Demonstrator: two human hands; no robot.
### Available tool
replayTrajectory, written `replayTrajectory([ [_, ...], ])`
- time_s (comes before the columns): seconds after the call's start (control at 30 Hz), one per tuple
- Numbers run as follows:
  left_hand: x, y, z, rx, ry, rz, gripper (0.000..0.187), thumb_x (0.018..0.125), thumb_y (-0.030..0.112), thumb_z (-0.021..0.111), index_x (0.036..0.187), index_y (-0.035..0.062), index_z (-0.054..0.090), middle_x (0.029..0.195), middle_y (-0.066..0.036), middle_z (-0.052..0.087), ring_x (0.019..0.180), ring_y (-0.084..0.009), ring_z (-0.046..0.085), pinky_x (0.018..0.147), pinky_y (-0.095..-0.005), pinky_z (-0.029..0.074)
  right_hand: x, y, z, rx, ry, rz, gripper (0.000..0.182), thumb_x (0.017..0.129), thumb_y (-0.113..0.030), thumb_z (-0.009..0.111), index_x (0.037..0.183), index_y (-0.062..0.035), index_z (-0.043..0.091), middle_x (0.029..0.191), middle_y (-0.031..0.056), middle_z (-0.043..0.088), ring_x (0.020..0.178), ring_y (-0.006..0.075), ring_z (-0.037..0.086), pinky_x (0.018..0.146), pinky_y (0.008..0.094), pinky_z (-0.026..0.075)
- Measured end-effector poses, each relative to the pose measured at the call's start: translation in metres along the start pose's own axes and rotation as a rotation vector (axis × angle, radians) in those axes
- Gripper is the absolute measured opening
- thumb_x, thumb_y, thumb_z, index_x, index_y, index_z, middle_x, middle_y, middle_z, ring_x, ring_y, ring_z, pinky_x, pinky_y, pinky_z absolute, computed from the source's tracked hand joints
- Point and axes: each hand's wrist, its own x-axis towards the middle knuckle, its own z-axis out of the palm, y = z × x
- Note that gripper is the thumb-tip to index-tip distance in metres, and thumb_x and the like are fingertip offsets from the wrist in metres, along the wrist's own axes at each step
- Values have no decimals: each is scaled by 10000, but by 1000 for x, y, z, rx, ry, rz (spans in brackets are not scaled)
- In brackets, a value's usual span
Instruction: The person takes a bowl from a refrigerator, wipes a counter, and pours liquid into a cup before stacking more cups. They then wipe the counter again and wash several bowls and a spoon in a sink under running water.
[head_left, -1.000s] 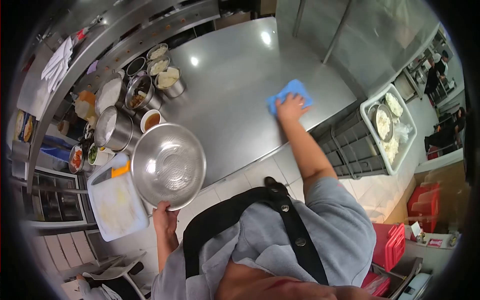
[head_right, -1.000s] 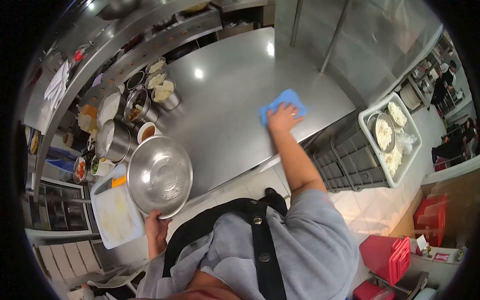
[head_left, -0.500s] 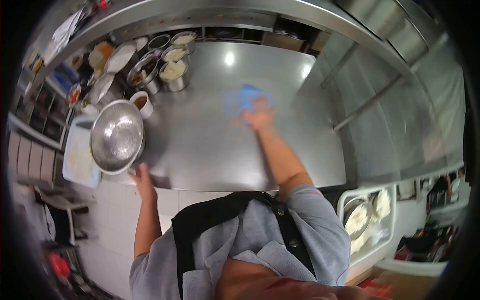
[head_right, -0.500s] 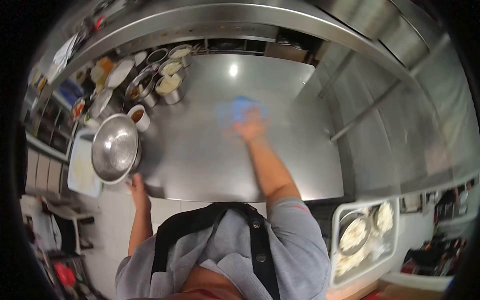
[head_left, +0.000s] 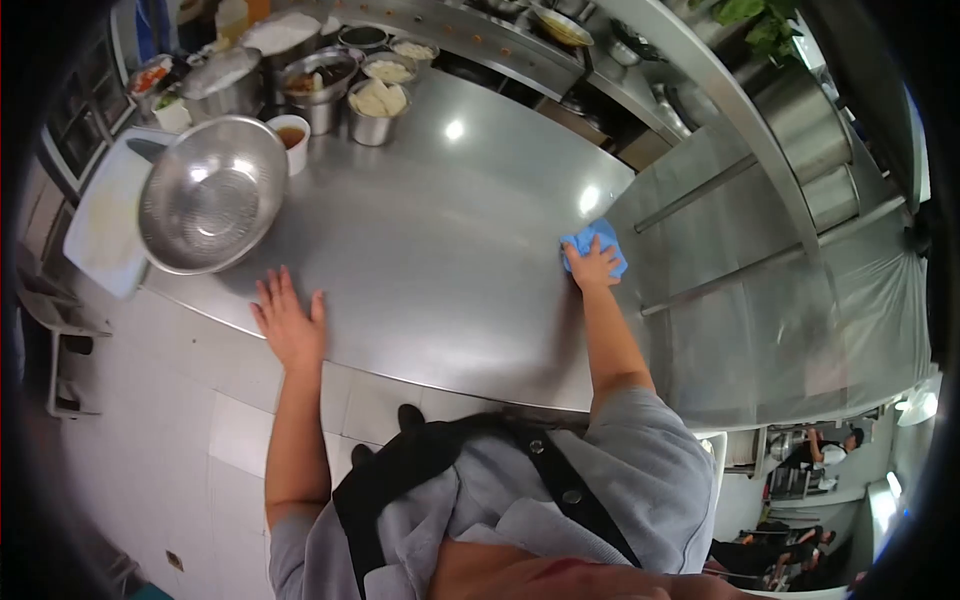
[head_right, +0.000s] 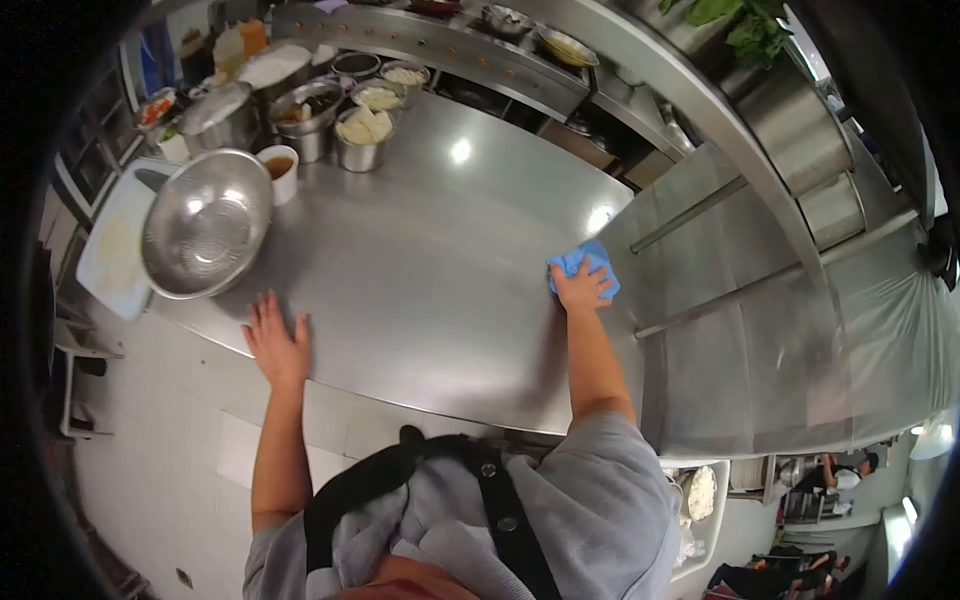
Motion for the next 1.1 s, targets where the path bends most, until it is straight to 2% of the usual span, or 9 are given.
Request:
replayTrajectory([
  [0.23,-3,-2,4,96,-46,71,493,877,314,571,1345,204,458,1425,-83,399,1343,-309,313,1096,-515,197,79,11,28,-26,80,-194,952,702,-737,502,1448,-189,279,1491,222,185,1362,470,121,1038,648,134],
  [0.37,-9,-22,8,229,-61,214,382,917,245,523,1296,191,526,1385,-56,459,1309,-291,382,1078,-487,243,123,24,34,6,89,-228,940,727,-725,493,1451,-170,268,1495,196,199,1376,409,149,1094,547,125],
  [0.47,-3,-36,1,237,-179,253,378,964,227,433,1333,161,487,1407,-78,429,1325,-276,360,1087,-434,255,167,30,44,8,104,-236,938,734,-714,501,1439,-132,293,1474,241,219,1368,408,175,1087,555,139],
  [0.57,-2,-39,1,221,-258,287,378,961,222,436,1330,159,489,1404,-81,431,1322,-278,363,1086,-433,258,221,41,55,16,138,-304,934,741,-700,512,1424,-93,318,1445,299,230,1345,423,221,1087,541,161],
  [0.7,5,-38,9,211,-341,316,379,956,217,440,1326,155,492,1400,-84,435,1318,-281,367,1084,-432,263,360,95,86,-27,166,-563,946,747,-662,552,1402,-19,323,1408,332,268,1312,448,271,1086,486,218],
  [0.83,8,-32,7,219,-387,331,379,951,211,444,1322,152,495,1397,-87,438,1314,-284,371,1083,-431,267,353,63,61,274,148,-395,868,766,-606,573,1356,4,392,1382,295,350,1302,418,315,1070,447,274],
  [0.93,10,-35,0,232,-388,326,379,947,206,447,1319,149,497,1394,-90,440,1311,-286,374,1081,-430,271,363,50,52,47,257,100,738,792,-551,567,1332,-62,447,1387,229,389,1304,369,342,1073,420,285],
  [1.03,5,-37,-8,243,-395,322,380,944,202,451,1316,147,499,1391,-92,443,1307,-288,377,1080,-429,274,376,40,38,425,-81,78,642,810,-492,567,1314,-105,476,1368,182,434,1298,337,367,1074,407,300],
  [1.1,3,-44,-12,241,-438,305,380,941,199,453,1314,145,501,1389,-94,444,1305,-290,380,1079,-428,276,390,44,38,426,-149,37,637,814,-481,564,1316,-99,475,1352,182,451,1274,336,394,1056,402,315],
])
